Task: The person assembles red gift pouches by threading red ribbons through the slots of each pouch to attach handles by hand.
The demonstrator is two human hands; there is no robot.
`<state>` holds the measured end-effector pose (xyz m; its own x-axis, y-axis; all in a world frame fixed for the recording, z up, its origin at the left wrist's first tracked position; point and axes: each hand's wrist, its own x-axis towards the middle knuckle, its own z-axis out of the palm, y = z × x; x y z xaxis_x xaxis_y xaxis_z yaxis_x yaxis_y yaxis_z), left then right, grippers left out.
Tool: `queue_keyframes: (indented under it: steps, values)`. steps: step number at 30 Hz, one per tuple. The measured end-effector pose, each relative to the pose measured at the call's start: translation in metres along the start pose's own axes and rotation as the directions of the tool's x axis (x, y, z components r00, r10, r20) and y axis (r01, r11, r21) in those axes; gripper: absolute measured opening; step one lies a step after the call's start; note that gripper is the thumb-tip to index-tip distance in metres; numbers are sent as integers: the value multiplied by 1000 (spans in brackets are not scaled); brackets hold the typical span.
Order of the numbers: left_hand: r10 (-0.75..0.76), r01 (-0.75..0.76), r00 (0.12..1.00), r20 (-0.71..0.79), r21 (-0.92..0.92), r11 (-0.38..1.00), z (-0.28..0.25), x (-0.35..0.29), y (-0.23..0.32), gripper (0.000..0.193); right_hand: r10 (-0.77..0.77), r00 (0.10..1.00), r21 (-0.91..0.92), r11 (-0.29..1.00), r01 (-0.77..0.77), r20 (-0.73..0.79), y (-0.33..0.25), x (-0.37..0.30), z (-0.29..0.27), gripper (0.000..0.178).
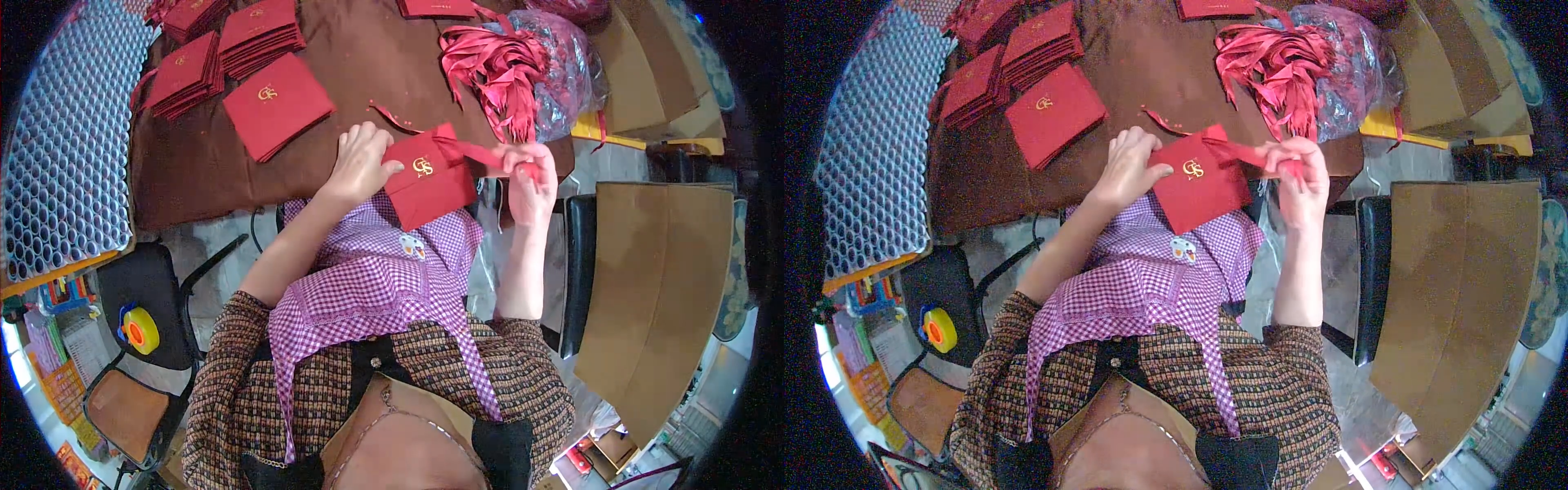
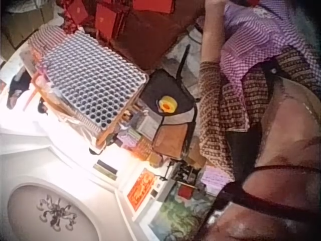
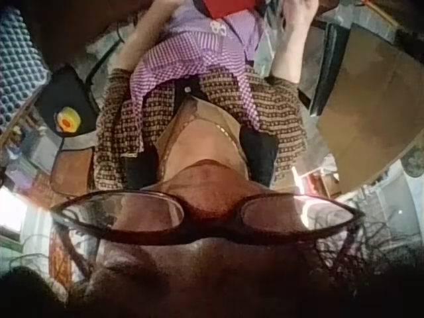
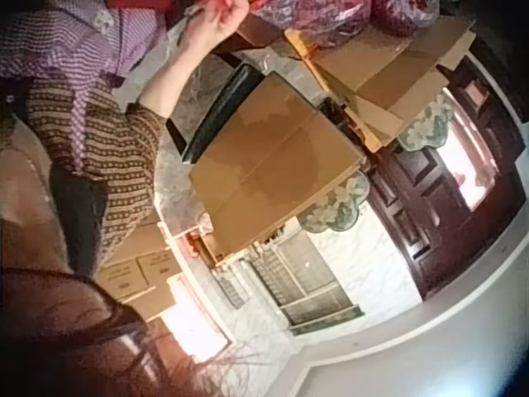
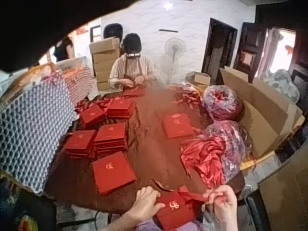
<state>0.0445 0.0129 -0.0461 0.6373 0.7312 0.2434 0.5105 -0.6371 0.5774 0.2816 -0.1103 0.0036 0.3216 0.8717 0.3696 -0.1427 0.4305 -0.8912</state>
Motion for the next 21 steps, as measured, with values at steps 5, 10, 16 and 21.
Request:
queue_keyframes:
  steps: [5, 10, 16, 21]
  values:
    - [-51, 51, 998, 43, -12, 999, 1, 8, -6, 28, 64, 998, -84, 994, -63, 11, 8, -7, 8, 22]
    - [-84, 99, 990, 114, -136, 986, -8, 10, -6, 19, 154, 982, -191, 966, -173, -110, 11, -8, 36, 17]
    - [-245, 284, 956, 159, -316, 905, -17, 14, -6, 17, 162, 987, -465, 873, -147, -8, 23, -3, 65, 13]
    - [-339, 373, 927, 158, -464, 804, -11, 12, -10, 20, 57, 947, -852, 455, 257, 316, 43, 0, 82, 11]
